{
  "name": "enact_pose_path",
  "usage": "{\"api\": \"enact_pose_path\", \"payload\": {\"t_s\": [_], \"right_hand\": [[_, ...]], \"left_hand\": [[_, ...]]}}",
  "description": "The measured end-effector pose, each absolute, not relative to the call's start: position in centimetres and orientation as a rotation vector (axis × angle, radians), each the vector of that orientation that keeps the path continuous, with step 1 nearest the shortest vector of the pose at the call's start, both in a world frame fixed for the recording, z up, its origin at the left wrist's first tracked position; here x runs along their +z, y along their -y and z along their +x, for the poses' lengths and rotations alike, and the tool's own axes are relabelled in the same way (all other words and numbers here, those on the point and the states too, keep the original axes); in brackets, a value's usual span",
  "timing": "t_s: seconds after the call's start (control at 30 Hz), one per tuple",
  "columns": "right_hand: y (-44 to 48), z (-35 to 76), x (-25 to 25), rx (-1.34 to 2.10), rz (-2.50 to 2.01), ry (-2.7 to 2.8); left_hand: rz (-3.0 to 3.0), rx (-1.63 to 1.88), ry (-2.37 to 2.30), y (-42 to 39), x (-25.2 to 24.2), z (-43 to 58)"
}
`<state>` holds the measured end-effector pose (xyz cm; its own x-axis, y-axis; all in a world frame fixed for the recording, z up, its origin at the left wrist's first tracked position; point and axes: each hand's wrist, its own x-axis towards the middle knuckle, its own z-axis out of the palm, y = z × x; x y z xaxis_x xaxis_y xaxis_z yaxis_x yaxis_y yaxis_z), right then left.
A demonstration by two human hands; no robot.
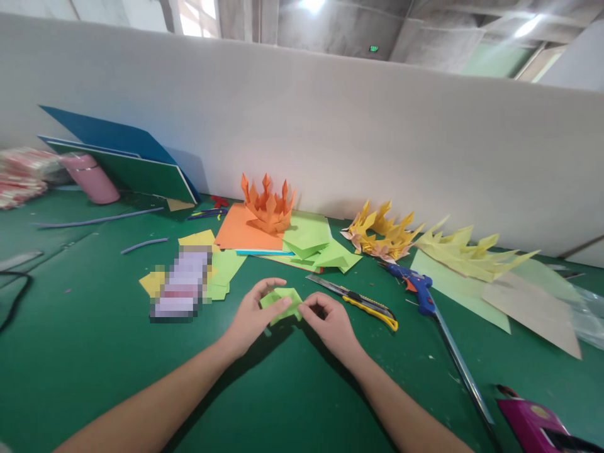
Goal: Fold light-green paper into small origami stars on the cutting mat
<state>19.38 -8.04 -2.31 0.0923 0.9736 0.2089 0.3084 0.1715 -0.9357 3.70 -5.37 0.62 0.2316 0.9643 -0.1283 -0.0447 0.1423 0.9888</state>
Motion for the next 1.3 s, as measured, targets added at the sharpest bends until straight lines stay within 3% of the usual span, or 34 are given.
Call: {"api": "enact_pose_path", "payload": {"t_s": [0.47, 1.3], "right_hand": [[7.8, 19.5, -2.5, 1.083, -1.22, 1.144], [7.8, 19.9, -2.7, 1.098, -1.242, 1.181]], "left_hand": [[1.142, 0.788, -1.044, 4.6, -0.1, 3.3], [1.049, 0.748, -0.978, 4.5, -0.4, 3.3]]}}
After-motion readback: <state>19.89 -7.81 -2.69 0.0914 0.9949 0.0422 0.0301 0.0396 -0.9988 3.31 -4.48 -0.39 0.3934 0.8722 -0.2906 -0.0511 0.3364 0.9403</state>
